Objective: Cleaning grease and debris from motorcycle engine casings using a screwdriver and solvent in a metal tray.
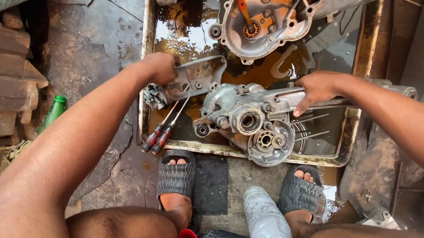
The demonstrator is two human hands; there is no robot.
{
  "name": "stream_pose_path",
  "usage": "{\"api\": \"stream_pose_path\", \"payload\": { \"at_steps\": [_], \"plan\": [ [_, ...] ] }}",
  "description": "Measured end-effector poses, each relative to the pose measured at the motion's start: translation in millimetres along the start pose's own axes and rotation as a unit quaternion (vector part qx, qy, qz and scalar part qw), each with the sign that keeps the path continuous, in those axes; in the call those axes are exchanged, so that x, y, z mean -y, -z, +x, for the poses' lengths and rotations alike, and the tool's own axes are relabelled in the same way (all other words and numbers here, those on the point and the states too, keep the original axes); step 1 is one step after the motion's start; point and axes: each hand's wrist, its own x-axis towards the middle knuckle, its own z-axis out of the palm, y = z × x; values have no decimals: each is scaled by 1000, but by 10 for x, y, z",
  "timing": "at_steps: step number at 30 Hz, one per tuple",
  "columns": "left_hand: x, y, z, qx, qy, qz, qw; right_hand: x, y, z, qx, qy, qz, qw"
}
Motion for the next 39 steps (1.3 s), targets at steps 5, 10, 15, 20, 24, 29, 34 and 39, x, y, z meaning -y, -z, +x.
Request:
{"api": "stream_pose_path", "payload": {
  "at_steps": [5, 10, 15, 20, 24, 29, 34, 39],
  "plan": [
    [-343, -33, 36, 3, -54, -17, 998, 252, 44, -277, -2, 0, -14, 1000],
    [-684, -203, 170, -40, -91, -14, 995, 395, 118, -439, -10, 1, -26, 1000],
    [-954, -337, 622, -81, -129, -118, 981, 362, 77, -433, -9, 1, -23, 1000],
    [-1077, -475, 681, -92, -69, -167, 979, 226, 10, -320, -5, -2, -30, 1000],
    [-1086, -166, 333, -63, -20, -257, 964, 230, 3, -300, -6, -8, -29, 1000],
    [-1160, -230, 478, -21, -48, -285, 957, 205, 24, -280, 1, -6, -43, 999],
    [-1288, -365, 748, -27, -61, -257, 964, 250, 32, -259, 14, -4, -50, 999],
    [-1161, -665, 1240, -52, -59, -316, 946, 211, 28, -218, 20, -12, -70, 997]
  ]
}}
